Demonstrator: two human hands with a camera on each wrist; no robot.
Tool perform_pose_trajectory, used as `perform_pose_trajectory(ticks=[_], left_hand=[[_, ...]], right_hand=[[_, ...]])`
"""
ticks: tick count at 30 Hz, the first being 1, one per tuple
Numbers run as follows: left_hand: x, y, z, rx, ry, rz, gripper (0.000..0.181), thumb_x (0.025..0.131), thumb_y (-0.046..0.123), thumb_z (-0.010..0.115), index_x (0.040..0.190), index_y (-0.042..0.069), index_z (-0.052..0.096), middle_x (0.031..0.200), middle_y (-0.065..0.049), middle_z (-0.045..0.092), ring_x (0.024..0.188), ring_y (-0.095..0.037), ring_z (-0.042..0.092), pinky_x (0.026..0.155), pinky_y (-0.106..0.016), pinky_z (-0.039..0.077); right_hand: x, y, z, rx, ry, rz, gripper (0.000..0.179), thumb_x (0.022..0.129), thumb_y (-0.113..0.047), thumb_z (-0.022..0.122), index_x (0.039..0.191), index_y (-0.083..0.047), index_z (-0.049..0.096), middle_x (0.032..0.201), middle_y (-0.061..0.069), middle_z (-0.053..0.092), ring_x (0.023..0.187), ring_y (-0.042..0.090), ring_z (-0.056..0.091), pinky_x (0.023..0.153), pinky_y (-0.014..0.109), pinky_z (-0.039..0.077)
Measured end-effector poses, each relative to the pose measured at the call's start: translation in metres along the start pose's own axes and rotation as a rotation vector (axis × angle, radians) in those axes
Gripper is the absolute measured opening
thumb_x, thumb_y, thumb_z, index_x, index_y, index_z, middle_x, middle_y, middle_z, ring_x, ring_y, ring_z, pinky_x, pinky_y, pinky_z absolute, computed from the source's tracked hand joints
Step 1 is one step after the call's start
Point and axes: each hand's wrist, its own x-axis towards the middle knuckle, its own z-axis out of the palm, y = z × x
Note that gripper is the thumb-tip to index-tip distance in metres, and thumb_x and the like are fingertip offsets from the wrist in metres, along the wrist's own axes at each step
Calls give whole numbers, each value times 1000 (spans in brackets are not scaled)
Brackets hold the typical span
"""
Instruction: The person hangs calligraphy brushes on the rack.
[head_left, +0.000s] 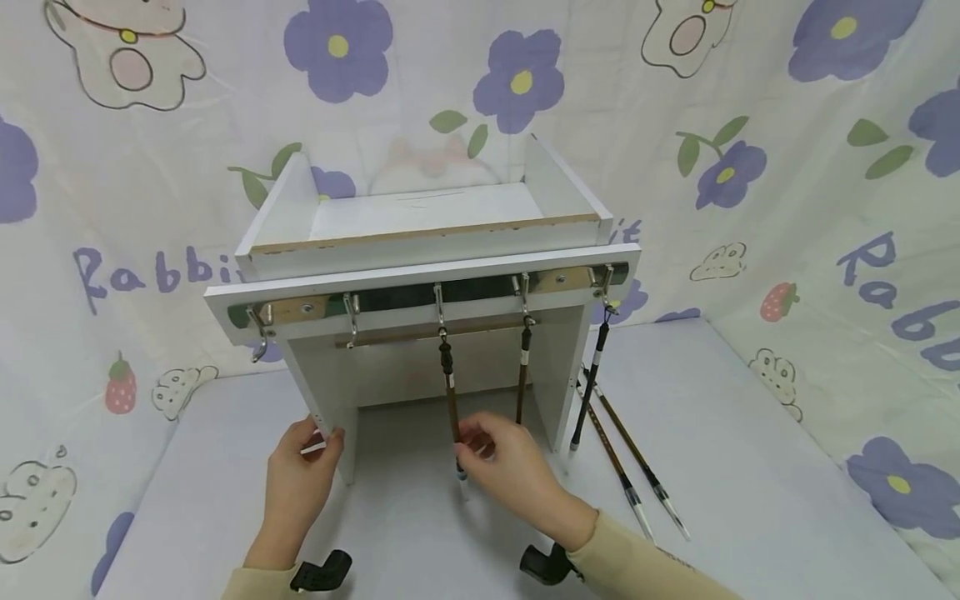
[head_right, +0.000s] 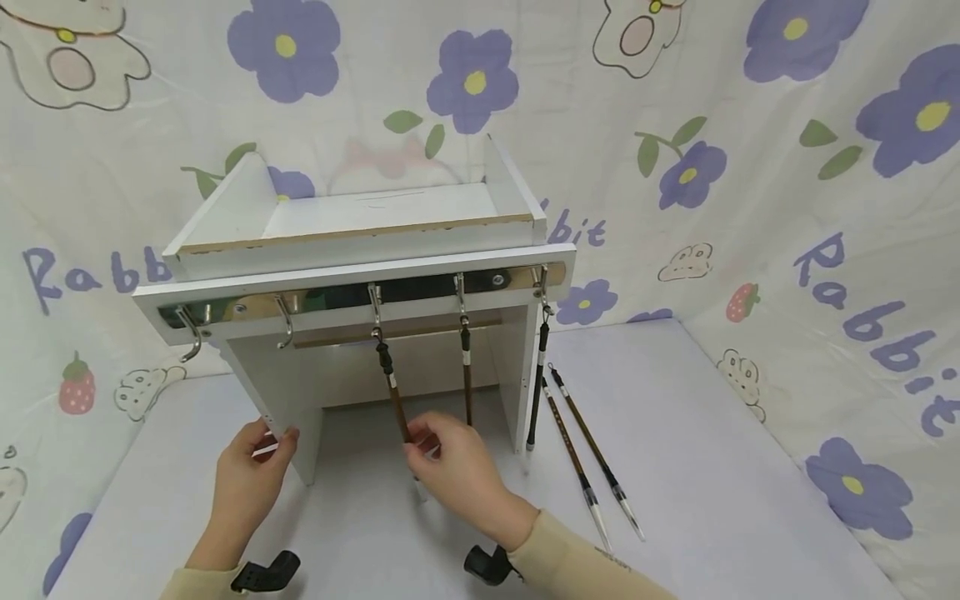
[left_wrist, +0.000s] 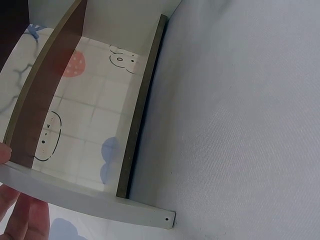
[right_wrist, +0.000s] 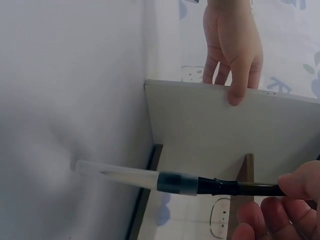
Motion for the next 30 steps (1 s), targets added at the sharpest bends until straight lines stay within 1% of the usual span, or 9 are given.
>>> perform_pose_trajectory(ticks=[7,10,15,20,25,28,30], left_hand=[[0,0,1,-7,-2,7,32,94,19,64,125,10,64,112,-3,62,100,-21,62,80,-35,56],[0,0,1,-7,-2,8,33,94,20,64,125,10,63,113,-3,62,100,-21,62,80,-36,56],[1,1,-1,-7,-2,3,33,94,20,64,125,10,63,113,-3,61,100,-21,63,80,-33,56],[2,0,-1,-11,-4,7,33,94,20,64,126,10,63,114,-4,61,98,-25,65,77,-32,56],[4,-2,-1,-13,-11,5,34,94,23,63,127,11,63,115,-4,61,99,-26,64,77,-33,56],[3,-3,0,-14,-9,-4,35,94,23,64,127,11,63,115,-4,61,99,-26,65,76,-31,56],[3,-2,0,-14,-5,-6,35,94,23,64,126,11,63,114,-4,61,99,-26,65,75,-29,56]], right_hand=[[-1,-1,-4,-13,-12,14,11,90,-12,68,101,-13,66,89,-9,64,80,7,61,71,26,53],[-3,-2,-6,-17,-21,3,11,90,-14,69,101,-13,67,90,-10,64,81,7,61,72,26,53],[-7,-2,-14,-10,-46,-12,12,90,-21,70,101,-18,66,92,-13,63,82,7,60,72,27,53],[-13,-1,-27,16,-92,9,16,91,-29,70,105,-24,65,96,-15,63,84,7,61,74,28,53],[-18,6,-43,50,-114,26,21,89,-35,71,107,-25,65,98,-14,65,85,9,62,76,30,53],[-21,11,-53,48,-113,21,22,88,-34,71,107,-24,65,98,-13,65,85,10,62,75,30,53],[-24,12,-60,39,-106,23,22,89,-29,72,108,-22,65,98,-11,66,85,12,62,74,30,53]])
